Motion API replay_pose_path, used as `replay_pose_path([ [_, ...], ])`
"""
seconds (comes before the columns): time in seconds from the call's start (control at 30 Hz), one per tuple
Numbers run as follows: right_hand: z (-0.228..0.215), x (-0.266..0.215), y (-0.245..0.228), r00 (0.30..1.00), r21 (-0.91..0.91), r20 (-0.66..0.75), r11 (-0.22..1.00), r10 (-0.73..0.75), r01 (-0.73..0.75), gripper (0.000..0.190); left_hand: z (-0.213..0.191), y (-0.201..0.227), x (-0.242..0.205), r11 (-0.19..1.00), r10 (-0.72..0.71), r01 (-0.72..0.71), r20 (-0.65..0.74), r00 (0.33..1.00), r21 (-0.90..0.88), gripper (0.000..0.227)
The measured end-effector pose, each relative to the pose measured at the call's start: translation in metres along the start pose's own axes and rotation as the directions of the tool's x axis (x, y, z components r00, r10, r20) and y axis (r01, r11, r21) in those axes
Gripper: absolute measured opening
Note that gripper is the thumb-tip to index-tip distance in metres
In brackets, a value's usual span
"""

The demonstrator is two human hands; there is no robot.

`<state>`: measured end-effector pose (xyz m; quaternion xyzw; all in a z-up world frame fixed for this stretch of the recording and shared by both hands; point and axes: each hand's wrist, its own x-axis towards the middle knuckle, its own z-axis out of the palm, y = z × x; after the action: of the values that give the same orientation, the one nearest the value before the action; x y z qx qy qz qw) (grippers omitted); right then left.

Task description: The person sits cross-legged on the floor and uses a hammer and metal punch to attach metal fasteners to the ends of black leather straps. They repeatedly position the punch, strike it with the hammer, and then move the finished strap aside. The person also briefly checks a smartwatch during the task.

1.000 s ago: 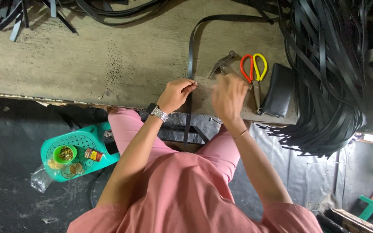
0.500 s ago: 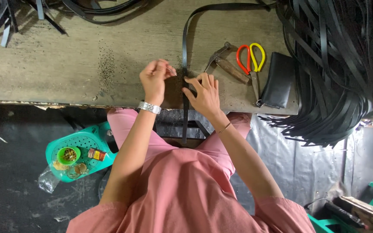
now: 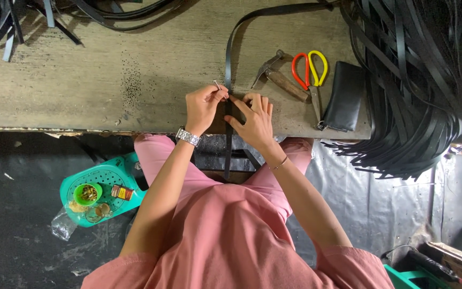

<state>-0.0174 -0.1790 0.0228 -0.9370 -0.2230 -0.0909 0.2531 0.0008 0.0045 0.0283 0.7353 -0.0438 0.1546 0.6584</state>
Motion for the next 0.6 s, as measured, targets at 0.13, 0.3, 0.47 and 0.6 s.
replay_pose_path([
  [0.13,0.001,-0.001,0.001,1.000,0.004,0.007,1.000,0.014,-0.014,0.051,0.004,-0.009,-0.002,0.998,0.055,-0.054,-0.005,0.998,0.043,0.005],
  [0.3,-0.001,0.001,0.000,1.000,-0.010,0.004,1.000,0.005,-0.005,0.050,0.005,-0.013,-0.003,0.992,0.092,-0.091,-0.005,0.996,0.085,0.005],
  [0.47,-0.003,0.001,-0.003,1.000,-0.016,0.007,1.000,0.012,-0.012,0.049,0.007,-0.009,-0.002,0.974,0.174,-0.174,0.016,0.985,0.142,0.011],
  [0.6,-0.002,0.001,-0.003,1.000,-0.020,0.013,1.000,0.018,-0.017,0.049,0.008,-0.013,-0.002,0.966,0.199,-0.203,0.042,0.979,0.157,0.014],
])
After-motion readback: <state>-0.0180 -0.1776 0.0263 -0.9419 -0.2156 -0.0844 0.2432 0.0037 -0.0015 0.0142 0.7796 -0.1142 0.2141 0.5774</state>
